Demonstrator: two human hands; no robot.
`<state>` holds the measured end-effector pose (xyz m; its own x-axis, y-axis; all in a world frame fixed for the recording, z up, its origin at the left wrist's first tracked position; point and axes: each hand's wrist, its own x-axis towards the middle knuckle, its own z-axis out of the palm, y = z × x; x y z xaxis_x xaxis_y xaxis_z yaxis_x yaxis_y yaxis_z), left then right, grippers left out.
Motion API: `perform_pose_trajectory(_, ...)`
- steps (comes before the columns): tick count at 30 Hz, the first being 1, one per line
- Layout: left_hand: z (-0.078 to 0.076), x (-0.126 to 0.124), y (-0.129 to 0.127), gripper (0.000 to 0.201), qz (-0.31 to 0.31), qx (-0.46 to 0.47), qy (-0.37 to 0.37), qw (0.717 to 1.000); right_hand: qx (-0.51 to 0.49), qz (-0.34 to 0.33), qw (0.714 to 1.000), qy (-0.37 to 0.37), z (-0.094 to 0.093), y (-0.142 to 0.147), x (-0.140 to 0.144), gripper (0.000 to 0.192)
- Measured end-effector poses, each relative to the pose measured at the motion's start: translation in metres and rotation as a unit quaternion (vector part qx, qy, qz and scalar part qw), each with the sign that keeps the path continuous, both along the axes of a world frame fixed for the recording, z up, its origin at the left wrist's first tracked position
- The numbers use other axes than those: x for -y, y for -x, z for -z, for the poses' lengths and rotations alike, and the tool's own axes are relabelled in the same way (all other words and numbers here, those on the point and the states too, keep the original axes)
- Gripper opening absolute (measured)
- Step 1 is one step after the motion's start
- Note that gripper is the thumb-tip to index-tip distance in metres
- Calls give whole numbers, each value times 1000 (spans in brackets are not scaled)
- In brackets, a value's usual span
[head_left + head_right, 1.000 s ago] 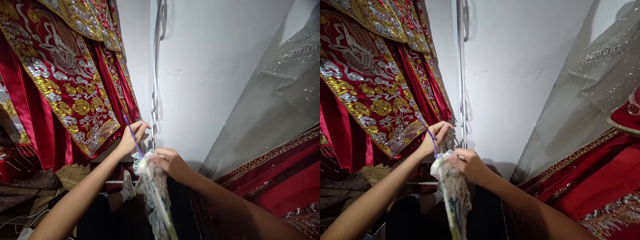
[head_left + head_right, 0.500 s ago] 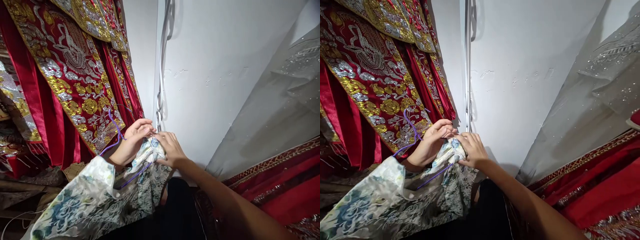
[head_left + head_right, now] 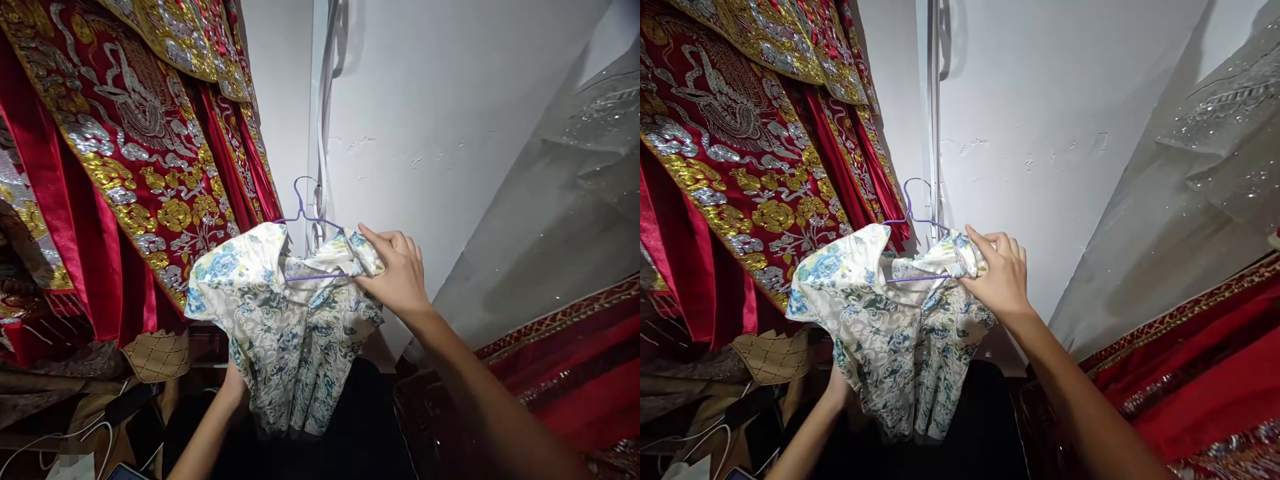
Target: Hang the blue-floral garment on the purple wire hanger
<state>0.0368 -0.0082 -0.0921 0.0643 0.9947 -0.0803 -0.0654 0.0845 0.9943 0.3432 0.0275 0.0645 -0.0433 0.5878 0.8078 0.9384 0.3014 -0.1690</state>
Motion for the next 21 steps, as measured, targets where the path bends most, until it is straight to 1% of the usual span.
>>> perform_pose_trajectory(2,23,8,-4,90,-41,74,39,996,-1,5,1000,2,2,1,0,78)
perform_pose_trajectory(3,30,9,-6,96,-62,113,53,990,1,5,1000,-2,0,2,-2,77)
perform_pose_trajectory(4,33,10,-7,98,-79,146,65,984,4,5,1000,-7,-4,2,-5,77)
perform_pose_trajectory(6,32,9,-10,91,-104,169,61,978,4,9,1000,-20,-14,-1,-12,76)
perform_pose_trajectory(8,22,10,-12,79,-117,151,33,981,-3,21,999,-25,-22,-7,-16,76)
perform_pose_trajectory(9,16,12,-14,72,-118,137,20,983,-9,29,999,-24,-22,-11,-15,76)
perform_pose_trajectory(10,11,15,-16,68,-111,125,12,986,-16,36,999,-20,-20,-14,-13,76)
perform_pose_trajectory(12,6,23,-22,64,-77,101,11,992,-20,41,999,1,-7,-18,-4,78)
perform_pose_trajectory(13,6,28,-26,64,-70,90,13,993,-18,37,999,15,3,-17,2,80)
perform_pose_trajectory(15,13,39,-35,67,-92,73,14,993,-22,14,999,46,28,-10,13,77)
perform_pose_trajectory(16,17,45,-40,68,-113,66,12,991,-34,-15,997,65,40,-3,17,71)
perform_pose_trajectory(17,21,50,-45,68,-131,62,11,989,-57,-63,992,90,51,6,21,62)
perform_pose_trajectory(18,24,55,-49,67,-137,60,11,989,-81,-137,979,128,60,17,24,56)
perform_pose_trajectory(19,26,60,-53,65,-129,59,12,990,-97,-227,954,173,67,29,28,52)
perform_pose_trajectory(20,26,64,-55,64,-115,59,14,992,-108,-308,920,216,73,41,31,49)
perform_pose_trajectory(21,25,68,-57,63,-99,59,18,993,-124,-372,886,246,77,52,36,45)
